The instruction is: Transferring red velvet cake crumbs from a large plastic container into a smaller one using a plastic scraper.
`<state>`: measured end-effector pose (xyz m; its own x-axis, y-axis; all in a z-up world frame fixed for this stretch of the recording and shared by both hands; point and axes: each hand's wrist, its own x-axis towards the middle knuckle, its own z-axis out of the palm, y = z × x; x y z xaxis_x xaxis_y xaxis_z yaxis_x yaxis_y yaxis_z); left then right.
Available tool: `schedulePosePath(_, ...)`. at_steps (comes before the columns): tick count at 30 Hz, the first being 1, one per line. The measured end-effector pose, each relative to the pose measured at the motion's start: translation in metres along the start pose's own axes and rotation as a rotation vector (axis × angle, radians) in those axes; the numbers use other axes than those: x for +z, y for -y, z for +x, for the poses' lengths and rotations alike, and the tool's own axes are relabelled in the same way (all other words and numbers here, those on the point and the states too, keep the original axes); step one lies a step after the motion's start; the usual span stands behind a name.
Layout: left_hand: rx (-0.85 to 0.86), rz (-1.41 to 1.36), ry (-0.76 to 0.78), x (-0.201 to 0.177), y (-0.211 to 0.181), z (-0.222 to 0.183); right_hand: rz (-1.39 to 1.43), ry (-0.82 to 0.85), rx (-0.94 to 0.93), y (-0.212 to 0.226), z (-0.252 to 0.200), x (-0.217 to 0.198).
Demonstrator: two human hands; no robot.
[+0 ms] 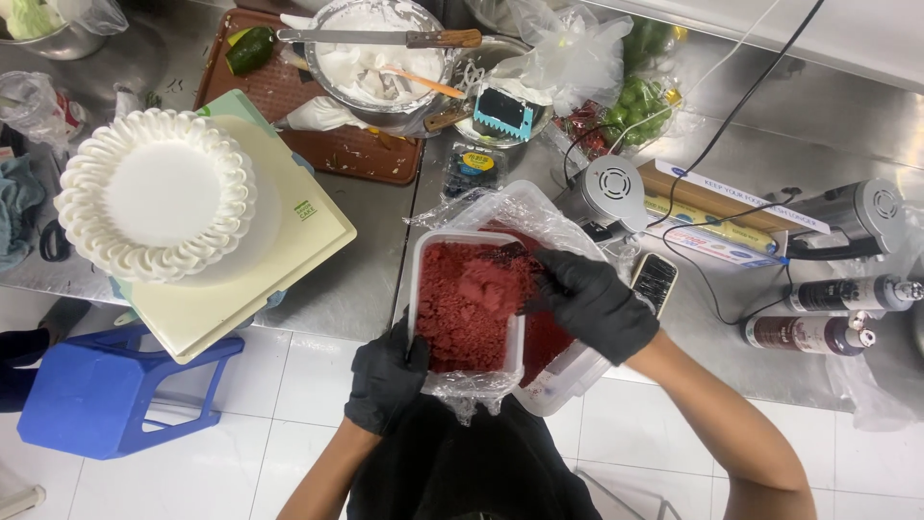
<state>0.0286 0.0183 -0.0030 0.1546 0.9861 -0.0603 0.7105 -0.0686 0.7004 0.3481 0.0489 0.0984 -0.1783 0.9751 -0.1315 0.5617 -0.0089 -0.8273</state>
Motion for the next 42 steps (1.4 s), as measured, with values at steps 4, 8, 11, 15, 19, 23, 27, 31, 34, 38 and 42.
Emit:
schedulePosePath(4,0.129,-0.060,0.025,0.001,-0.022,0.005,-0.337,-0.242,-0.234,0.048,-0.025,0.014)
schedulePosePath(8,0.209,-0.142,-0.024,0.001,-0.031,0.003,-0.479,-0.314,-0.271,0.045,-0.036,0.023)
schedulePosePath(11,0.236,-0.109,-0.041,0.002,-0.033,0.003,-0.434,-0.319,-0.231,0.048,-0.036,0.026)
schedulePosePath(15,0.181,-0.097,0.019,-0.009,-0.049,0.000,-0.379,-0.242,-0.293,0.004,-0.023,0.061)
schedulePosePath(19,0.204,-0.028,-0.002,-0.008,-0.046,-0.002,-0.423,-0.171,-0.398,0.008,-0.016,0.064)
schedulePosePath(23,0.149,-0.056,-0.012,-0.003,-0.032,-0.007,-0.395,-0.184,-0.260,0.048,-0.022,0.057)
schedulePosePath(27,0.094,-0.062,-0.062,-0.005,-0.026,-0.014,-0.469,-0.155,-0.459,0.002,-0.012,0.107)
schedulePosePath(31,0.084,-0.019,-0.147,0.002,0.003,-0.030,-0.538,-0.060,-0.550,0.016,-0.009,0.113)
schedulePosePath(34,-0.012,0.099,-0.163,-0.011,0.015,-0.053,-0.484,-0.042,-0.553,0.035,-0.016,0.127)
schedulePosePath(38,-0.122,-0.033,-0.200,-0.034,0.022,-0.086,-0.503,0.153,-0.616,-0.009,-0.009,0.190)
schedulePosePath(42,-0.204,-0.117,-0.248,-0.038,0.036,-0.120,-0.570,0.400,-0.550,0.028,-0.006,0.194)
